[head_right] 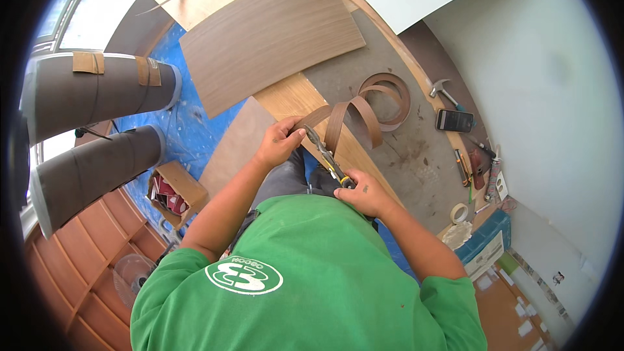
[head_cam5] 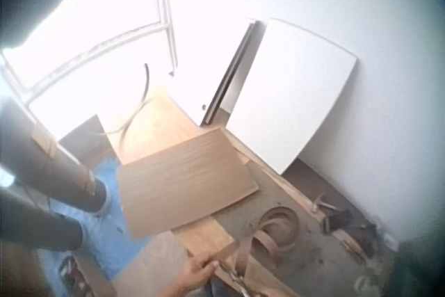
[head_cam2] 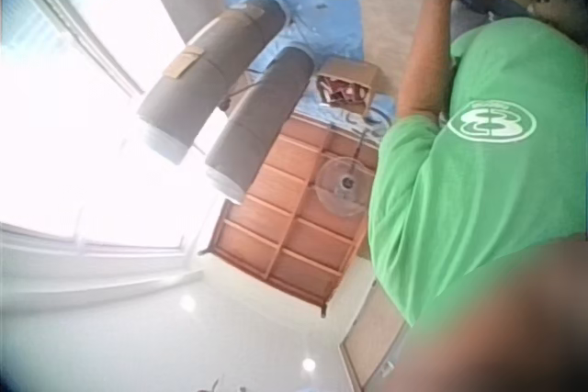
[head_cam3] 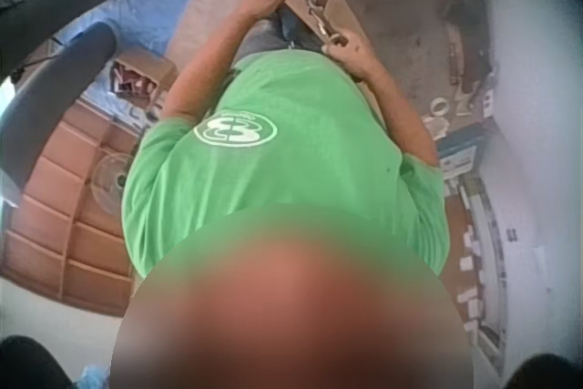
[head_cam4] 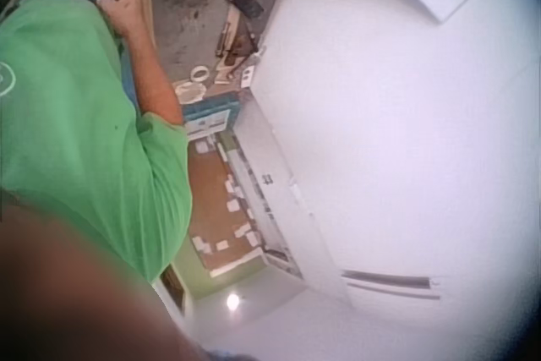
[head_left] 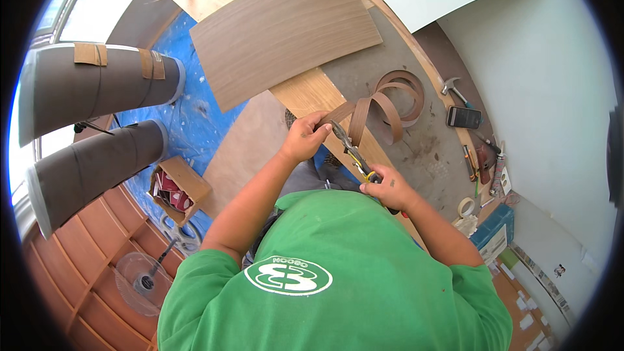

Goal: The person measures and cuts a strip of wood edge banding, then applies glue along its length and presses it onto the edge of a wooden board. The person uses shears to trim the banding and a glue bottle to apply adhesive before aligning the strip with the board edge.

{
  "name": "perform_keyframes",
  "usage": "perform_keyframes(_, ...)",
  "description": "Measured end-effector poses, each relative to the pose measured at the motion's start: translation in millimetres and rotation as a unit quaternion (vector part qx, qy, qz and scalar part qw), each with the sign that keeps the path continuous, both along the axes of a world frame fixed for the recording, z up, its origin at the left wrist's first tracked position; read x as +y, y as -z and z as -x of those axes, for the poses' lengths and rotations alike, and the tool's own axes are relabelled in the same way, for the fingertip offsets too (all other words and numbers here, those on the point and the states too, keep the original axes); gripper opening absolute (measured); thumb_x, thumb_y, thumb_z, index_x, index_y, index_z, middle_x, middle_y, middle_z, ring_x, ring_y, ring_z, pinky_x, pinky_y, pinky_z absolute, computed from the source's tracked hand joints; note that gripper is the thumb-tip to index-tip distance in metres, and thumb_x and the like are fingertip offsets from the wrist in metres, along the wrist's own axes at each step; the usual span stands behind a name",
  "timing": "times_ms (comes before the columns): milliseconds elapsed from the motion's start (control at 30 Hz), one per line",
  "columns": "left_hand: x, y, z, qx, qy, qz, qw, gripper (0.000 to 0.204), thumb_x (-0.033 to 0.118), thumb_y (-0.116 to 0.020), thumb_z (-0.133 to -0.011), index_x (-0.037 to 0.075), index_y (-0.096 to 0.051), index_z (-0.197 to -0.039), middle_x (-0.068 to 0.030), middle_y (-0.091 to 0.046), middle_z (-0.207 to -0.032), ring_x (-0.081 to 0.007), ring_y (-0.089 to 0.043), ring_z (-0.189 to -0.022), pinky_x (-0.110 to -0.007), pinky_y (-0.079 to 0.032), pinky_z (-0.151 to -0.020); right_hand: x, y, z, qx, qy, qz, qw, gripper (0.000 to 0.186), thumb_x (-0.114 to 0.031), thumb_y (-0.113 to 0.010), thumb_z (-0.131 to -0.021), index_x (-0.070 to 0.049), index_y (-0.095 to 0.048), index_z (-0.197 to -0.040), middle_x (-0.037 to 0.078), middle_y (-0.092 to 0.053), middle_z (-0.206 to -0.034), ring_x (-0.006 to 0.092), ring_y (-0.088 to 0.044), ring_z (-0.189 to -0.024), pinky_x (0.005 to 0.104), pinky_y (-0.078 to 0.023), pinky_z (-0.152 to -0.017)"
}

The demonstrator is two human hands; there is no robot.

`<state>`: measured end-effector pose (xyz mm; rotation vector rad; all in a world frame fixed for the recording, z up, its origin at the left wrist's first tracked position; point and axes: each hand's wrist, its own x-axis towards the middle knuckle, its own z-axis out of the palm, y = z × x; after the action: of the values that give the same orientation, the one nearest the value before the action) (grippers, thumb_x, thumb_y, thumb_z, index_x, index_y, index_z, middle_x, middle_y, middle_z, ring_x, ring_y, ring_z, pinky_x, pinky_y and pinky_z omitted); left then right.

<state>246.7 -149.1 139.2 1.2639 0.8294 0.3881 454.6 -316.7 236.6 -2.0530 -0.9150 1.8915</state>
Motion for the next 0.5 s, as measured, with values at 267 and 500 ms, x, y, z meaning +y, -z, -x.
perform_keyframes(267, 9, -1, -3, 0.01, 0.004, 0.007, 1.0, 0.034, 0.012, -0.063, -0.099, -0.006, -0.066, -0.127, -0.0034, -0.065, -0.092, -0.0119, -0.057, -0.083, -0.029, -0.049, -0.077, 3, 11, -7, -0.013, -0.024, -0.021, 0.999, 0.074, -0.038, -0.077, -0.081, 0.009, -0.06, -0.136, 0.026, -0.07, -0.123, 0.0343, -0.068, -0.114, 0.0408, -0.052, -0.099)
perform_keyframes(500, 11, -1, -3, 0.006, 0.002, 0.032, 0.999, 0.035, 0.014, -0.063, -0.1, -0.005, -0.065, -0.13, -0.0001, -0.06, -0.082, -0.0089, -0.052, -0.073, -0.027, -0.046, -0.067, 7, 8, -7, -0.027, -0.03, -0.024, 0.999, 0.071, -0.037, -0.077, -0.082, 0.007, -0.062, -0.135, 0.025, -0.071, -0.121, 0.033, -0.069, -0.112, 0.0405, -0.052, -0.099)
